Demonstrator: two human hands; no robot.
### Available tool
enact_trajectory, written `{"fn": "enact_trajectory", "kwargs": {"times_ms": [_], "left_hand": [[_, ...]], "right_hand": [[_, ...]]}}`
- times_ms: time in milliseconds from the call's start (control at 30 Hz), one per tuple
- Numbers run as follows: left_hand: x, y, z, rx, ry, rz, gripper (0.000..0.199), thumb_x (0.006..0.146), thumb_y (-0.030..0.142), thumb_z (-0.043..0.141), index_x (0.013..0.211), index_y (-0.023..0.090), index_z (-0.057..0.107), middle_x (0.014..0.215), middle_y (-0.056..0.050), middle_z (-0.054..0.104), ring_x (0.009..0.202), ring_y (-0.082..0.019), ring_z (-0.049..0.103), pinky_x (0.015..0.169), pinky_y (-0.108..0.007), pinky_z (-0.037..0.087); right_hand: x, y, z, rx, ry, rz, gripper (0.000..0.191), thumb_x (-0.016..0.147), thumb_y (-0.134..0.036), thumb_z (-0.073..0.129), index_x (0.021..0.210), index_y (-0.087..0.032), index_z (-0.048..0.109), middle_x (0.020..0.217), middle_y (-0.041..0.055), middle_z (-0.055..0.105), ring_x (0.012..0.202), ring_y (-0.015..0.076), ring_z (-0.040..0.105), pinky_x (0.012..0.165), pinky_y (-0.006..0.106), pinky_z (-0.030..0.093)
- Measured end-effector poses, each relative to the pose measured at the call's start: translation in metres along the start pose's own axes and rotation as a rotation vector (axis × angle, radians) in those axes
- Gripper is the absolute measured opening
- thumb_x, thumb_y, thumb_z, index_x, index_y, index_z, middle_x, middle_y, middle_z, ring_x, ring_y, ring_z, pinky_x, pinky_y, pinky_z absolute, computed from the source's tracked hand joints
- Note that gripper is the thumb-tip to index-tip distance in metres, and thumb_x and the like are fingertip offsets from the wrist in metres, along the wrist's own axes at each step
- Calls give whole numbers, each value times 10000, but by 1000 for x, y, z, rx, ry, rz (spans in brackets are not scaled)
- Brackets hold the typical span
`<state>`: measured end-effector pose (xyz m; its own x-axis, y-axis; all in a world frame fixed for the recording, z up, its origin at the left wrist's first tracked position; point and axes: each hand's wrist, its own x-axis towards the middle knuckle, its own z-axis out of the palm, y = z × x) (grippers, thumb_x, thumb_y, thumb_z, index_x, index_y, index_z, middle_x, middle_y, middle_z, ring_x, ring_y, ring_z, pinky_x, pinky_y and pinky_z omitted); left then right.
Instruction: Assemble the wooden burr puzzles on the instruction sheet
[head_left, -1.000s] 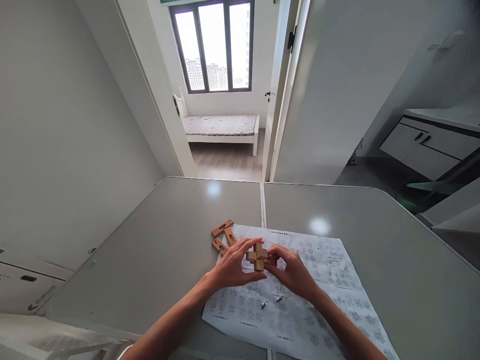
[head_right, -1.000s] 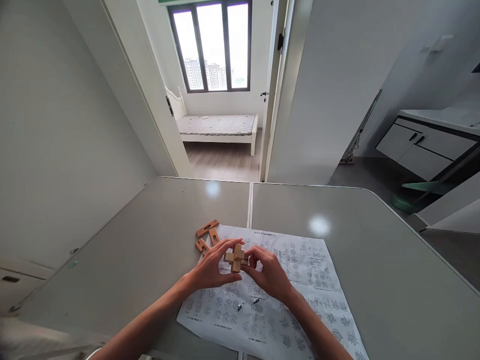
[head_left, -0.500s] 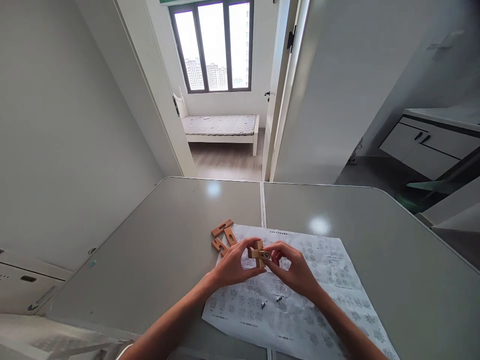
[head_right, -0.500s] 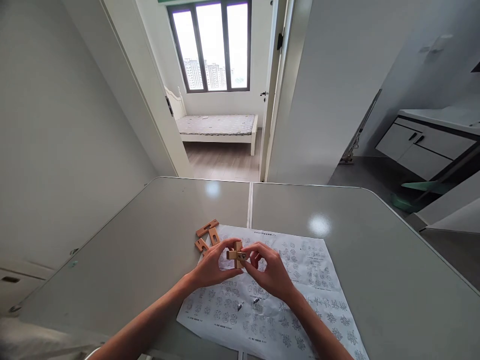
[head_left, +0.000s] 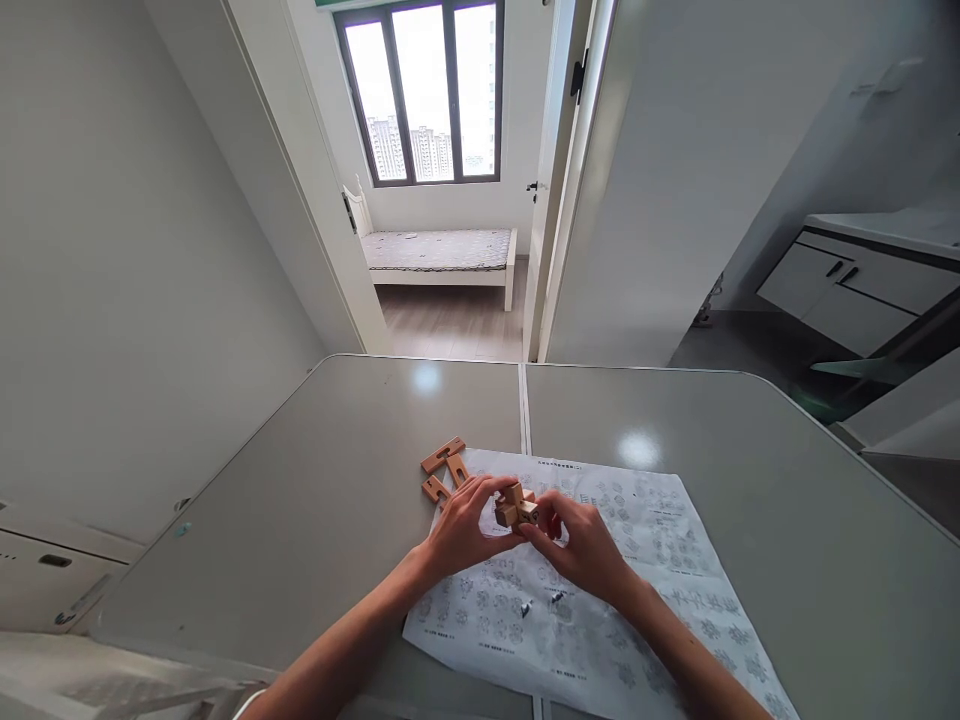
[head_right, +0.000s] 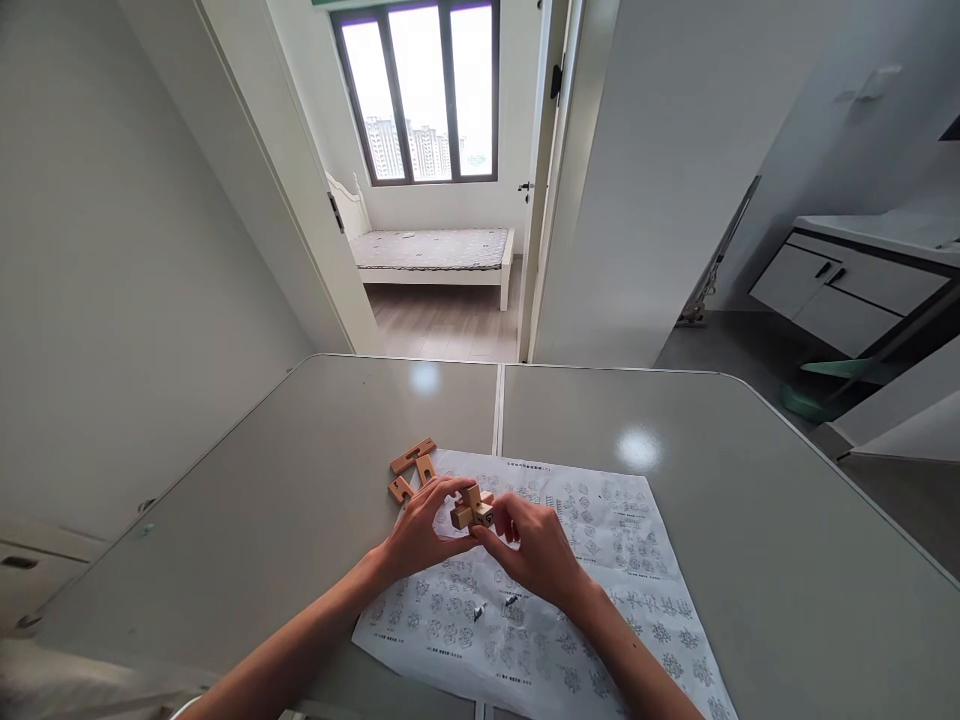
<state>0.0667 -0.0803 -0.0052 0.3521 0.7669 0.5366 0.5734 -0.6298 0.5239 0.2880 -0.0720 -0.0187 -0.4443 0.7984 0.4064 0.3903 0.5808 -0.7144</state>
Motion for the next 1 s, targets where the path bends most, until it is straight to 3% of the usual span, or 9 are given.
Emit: {"fn": "enact_trajectory", "kwargs": {"times_ms": [300, 467, 700, 867, 1000], "left_hand": [[2, 1, -2, 34, -22, 84, 598, 829, 411, 818, 1339, 262, 546, 1122, -67, 741, 978, -230, 718, 912, -383, 576], [4, 5, -5, -51, -26, 79, 649, 809, 385, 829, 1377, 275, 534, 1313, -99, 678, 1166, -256, 681, 1011, -397, 556], [4, 6, -11, -160, -110, 16, 743, 750, 434, 883, 1398, 284, 552, 1293, -81, 722, 1163, -269, 685, 1037, -404, 536], [4, 5, -9, -201, -121, 148, 798, 694, 494, 913, 1384, 264, 585, 1176, -100, 777, 1043, -275, 733, 1013, -422, 523], [2, 8, -5, -229, -173, 172, 828, 665, 532, 916, 1377, 256, 594, 1135, -114, 788, 1026, -288, 744, 998, -424, 529]], "right_hand": [[-1, 2, 2, -63, -62, 4, 359, 1033, -398, 516, 729, -232, 420, 594, -47, 501, 498, 112, 416, 544, 256, 308], [2, -4, -1, 117, -129, 74, 378, 1066, -439, 424, 750, -232, 419, 624, -41, 498, 542, 126, 423, 571, 260, 335], [10, -9, -16, 634, -444, 203, 444, 1067, -564, 402, 849, -206, 548, 688, -9, 603, 615, 139, 552, 661, 270, 472], [9, -7, -24, 683, -593, 194, 376, 1048, -531, 482, 1117, -194, 634, 780, 16, 670, 673, 152, 622, 682, 273, 538], [9, -6, -25, 657, -657, 187, 366, 1017, -523, 538, 980, -194, 693, 789, 27, 691, 704, 167, 650, 704, 287, 560]]}}
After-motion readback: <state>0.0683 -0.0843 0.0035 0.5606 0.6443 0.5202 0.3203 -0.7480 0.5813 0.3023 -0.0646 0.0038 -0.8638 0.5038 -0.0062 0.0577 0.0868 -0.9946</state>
